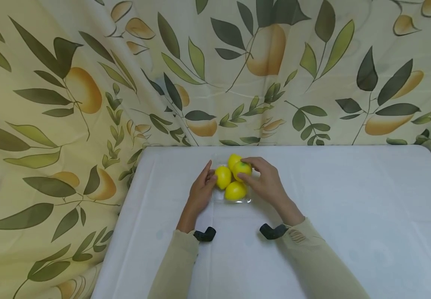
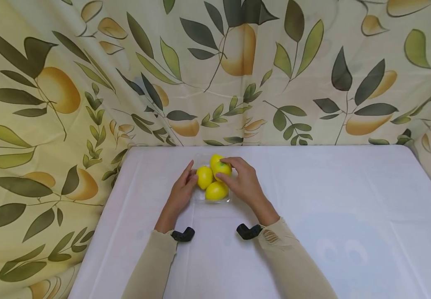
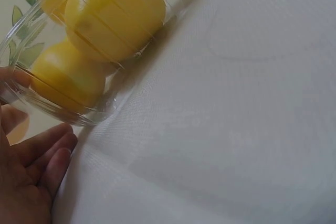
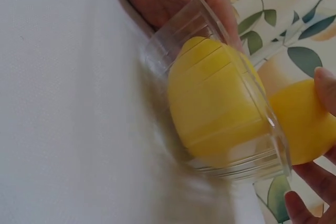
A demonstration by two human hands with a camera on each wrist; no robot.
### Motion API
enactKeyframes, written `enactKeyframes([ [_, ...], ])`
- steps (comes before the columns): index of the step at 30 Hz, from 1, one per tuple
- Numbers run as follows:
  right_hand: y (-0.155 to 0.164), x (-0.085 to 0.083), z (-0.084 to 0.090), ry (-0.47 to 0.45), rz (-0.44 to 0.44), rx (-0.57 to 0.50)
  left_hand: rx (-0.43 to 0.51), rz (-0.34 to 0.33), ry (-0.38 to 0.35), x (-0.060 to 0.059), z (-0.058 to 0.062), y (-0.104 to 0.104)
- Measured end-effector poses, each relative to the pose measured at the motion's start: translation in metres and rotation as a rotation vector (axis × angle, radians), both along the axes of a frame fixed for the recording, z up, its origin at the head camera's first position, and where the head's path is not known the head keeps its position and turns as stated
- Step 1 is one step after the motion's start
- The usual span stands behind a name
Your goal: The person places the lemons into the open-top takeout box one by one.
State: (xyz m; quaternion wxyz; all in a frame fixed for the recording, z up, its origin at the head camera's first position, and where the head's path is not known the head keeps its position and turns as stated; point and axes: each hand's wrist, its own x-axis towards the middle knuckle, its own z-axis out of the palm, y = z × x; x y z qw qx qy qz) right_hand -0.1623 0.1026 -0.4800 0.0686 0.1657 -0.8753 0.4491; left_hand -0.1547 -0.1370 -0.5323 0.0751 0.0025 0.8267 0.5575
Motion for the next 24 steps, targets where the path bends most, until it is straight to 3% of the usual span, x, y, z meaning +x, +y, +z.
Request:
enactKeyframes([
  [13, -0.008, 0.003, -0.007, 0.092, 0.018, 0.110, 0.016, -0.006, 0.015, 0.001, 0.001, 0.002],
  [24, -0.014, 0.006, -0.006, 0.117, 0.010, 0.138, 0.002, -0.007, 0.008, 0.000, 0.002, 0.001],
])
